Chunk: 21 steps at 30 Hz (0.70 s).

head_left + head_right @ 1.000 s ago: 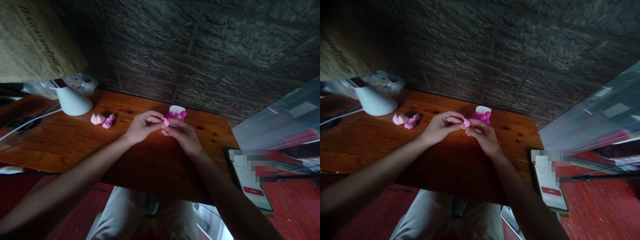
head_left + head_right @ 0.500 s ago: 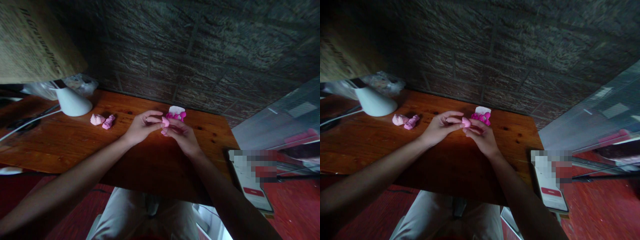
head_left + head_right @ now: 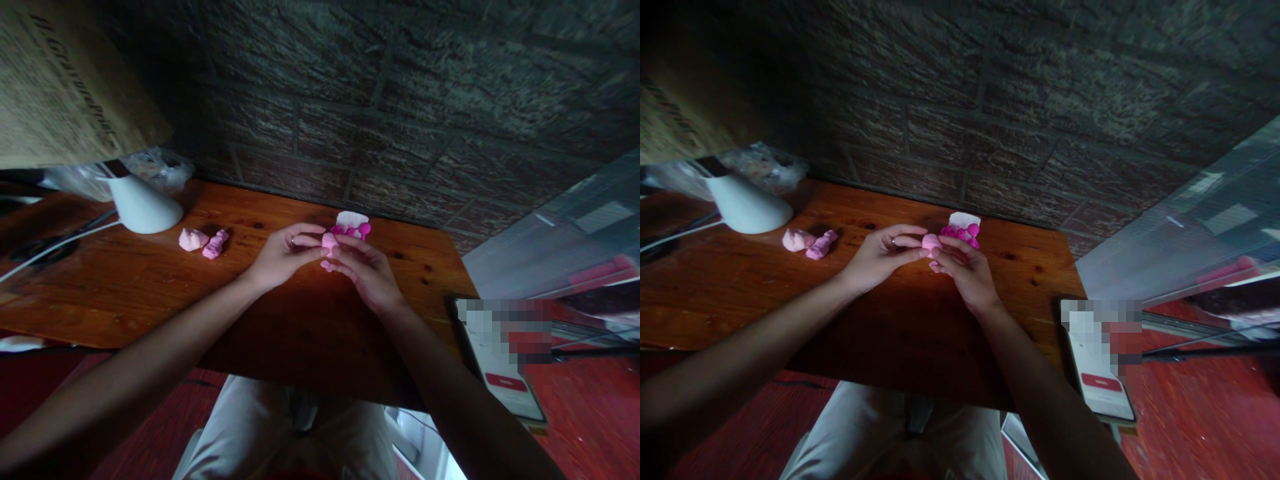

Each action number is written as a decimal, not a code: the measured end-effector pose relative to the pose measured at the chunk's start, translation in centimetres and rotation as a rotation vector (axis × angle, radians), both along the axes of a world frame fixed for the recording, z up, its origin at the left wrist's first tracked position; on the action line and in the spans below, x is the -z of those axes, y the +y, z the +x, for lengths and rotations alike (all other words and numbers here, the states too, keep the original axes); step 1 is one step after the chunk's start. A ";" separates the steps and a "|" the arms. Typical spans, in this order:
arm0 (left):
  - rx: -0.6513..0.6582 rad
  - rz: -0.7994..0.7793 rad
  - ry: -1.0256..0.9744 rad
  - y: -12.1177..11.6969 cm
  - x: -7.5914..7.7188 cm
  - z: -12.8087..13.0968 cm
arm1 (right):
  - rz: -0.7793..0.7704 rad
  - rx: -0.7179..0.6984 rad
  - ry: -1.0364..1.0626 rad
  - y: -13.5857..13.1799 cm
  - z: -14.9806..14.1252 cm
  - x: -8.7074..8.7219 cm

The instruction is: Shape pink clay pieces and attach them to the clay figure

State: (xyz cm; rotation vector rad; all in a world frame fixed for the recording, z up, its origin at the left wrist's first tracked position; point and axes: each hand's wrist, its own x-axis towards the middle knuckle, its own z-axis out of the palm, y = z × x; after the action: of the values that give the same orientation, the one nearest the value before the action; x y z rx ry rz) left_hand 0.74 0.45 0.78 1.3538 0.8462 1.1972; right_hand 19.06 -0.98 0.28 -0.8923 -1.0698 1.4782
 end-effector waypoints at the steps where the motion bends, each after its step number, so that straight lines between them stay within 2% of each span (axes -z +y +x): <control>1: 0.005 -0.006 -0.002 0.0 0.0 0.0 | 0.004 0.001 -0.003 0.0 0.0 0.0; 6: 0.017 -0.024 -0.002 0.0 -0.1 0.0 | 0.012 0.007 -0.020 0.0 0.1 0.1; 15: -0.117 -0.031 0.109 0.2 -0.7 -0.4 | -0.035 0.033 0.034 0.1 0.0 0.0; 17: -0.175 0.050 0.242 0.5 -1.2 -1.4 | -0.047 0.037 0.039 0.2 0.0 0.2; 18: -0.260 0.139 0.346 0.8 -1.5 -2.2 | -0.053 0.032 0.042 0.2 0.1 0.3; 20: -0.413 0.279 0.679 1.3 -2.2 -4.4 | -0.064 0.006 0.048 0.3 0.1 0.5; 21: -0.462 0.290 0.855 1.7 -2.4 -5.7 | -0.068 -0.008 0.046 0.3 0.1 0.6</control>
State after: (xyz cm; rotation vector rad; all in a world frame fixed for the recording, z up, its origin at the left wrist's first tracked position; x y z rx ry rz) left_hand -5.00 2.12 3.15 2.0291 1.7059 1.0898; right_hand 19.18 -0.70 -0.27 -0.8980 -0.9953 1.5423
